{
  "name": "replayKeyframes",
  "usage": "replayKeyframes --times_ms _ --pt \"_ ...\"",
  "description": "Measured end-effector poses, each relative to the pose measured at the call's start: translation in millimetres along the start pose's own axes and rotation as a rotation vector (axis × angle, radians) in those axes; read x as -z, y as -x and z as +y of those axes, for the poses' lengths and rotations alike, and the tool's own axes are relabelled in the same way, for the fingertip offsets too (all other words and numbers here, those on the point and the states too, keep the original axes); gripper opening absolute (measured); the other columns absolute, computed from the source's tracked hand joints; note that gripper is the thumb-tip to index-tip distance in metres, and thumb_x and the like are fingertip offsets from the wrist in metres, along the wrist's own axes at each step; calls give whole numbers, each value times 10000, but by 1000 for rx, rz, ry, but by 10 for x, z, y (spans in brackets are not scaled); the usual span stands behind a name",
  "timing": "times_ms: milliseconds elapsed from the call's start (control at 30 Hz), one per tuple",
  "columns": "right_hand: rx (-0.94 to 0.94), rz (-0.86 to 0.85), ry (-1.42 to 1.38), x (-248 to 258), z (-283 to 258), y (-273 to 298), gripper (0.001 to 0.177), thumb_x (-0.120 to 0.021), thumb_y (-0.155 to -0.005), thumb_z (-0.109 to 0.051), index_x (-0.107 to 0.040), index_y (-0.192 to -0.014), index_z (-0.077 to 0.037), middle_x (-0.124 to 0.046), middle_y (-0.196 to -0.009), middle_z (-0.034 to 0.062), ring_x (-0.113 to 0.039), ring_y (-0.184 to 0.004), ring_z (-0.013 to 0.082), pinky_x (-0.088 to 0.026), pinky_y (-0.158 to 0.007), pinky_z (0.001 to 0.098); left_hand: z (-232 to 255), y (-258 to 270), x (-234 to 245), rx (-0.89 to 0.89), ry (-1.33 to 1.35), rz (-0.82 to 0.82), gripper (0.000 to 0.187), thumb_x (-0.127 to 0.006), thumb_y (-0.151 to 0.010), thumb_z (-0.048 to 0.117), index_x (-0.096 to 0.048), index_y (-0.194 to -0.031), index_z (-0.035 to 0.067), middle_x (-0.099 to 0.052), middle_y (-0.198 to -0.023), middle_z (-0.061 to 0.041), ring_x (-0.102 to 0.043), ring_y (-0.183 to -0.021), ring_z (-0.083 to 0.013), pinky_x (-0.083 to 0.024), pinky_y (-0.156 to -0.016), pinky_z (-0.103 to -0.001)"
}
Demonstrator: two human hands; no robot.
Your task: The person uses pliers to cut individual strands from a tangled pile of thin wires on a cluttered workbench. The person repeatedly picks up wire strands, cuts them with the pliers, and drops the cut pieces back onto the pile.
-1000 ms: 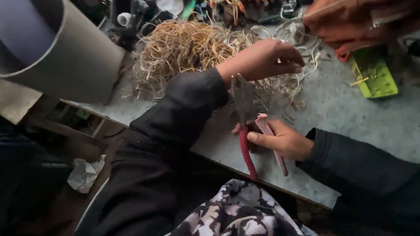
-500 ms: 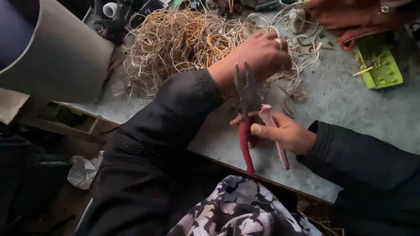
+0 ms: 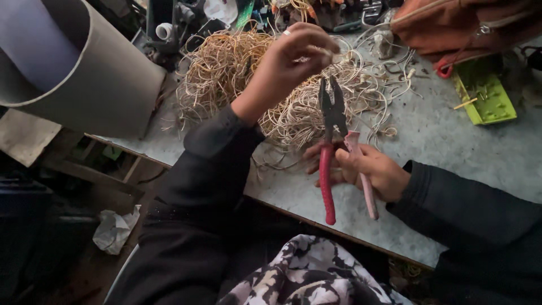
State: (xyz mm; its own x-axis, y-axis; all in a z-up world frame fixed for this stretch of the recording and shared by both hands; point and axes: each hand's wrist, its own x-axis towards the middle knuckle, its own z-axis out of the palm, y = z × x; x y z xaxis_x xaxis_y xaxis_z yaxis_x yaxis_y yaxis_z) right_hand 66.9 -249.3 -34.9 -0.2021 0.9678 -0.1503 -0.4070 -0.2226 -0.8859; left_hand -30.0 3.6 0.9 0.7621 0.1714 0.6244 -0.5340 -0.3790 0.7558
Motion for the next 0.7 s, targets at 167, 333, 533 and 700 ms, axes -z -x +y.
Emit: replayKeyframes --times_ms 167,333,533,700 --pt "-13 7 -13 -5 -15 -20 584 -491 -1016 -380 -443 -1459 -2 -537 -1460 156 -574 -1317 298 -518 -1059 519 147 77 42 36 -261 -30 186 -768 -1032 178 -741 -1205 115 -776 -1204 -22 -733 -1008 -90 -553 -774 -226" --pt "15 20 -29 13 -1 -8 538 -477 -1039 -324 -449 -1455 17 -537 -1455 154 -567 -1308 294 -511 -1055 489 288 134 18 79 -316 19 185 -768 -1027 182 -736 -1200 125 -780 -1151 5 -741 -964 -72 -569 -742 -214" --pt "21 18 22 33 4 -28 507 -464 -1056 -288 -478 -1446 37 -568 -1399 187 -583 -1292 302 -525 -1054 481 419 122 20 63 -468 55 149 -842 -975 177 -776 -1085 103 -708 -967 -8 -638 -755 -60 -525 -650 -217" --pt "24 30 45 31 10 -35 507 -457 -1049 -276 -472 -1442 43 -556 -1417 178 -589 -1284 306 -541 -1034 481 439 141 14 23 -409 19 152 -808 -979 112 -786 -1129 118 -735 -1070 -11 -656 -778 -55 -540 -656 -215"
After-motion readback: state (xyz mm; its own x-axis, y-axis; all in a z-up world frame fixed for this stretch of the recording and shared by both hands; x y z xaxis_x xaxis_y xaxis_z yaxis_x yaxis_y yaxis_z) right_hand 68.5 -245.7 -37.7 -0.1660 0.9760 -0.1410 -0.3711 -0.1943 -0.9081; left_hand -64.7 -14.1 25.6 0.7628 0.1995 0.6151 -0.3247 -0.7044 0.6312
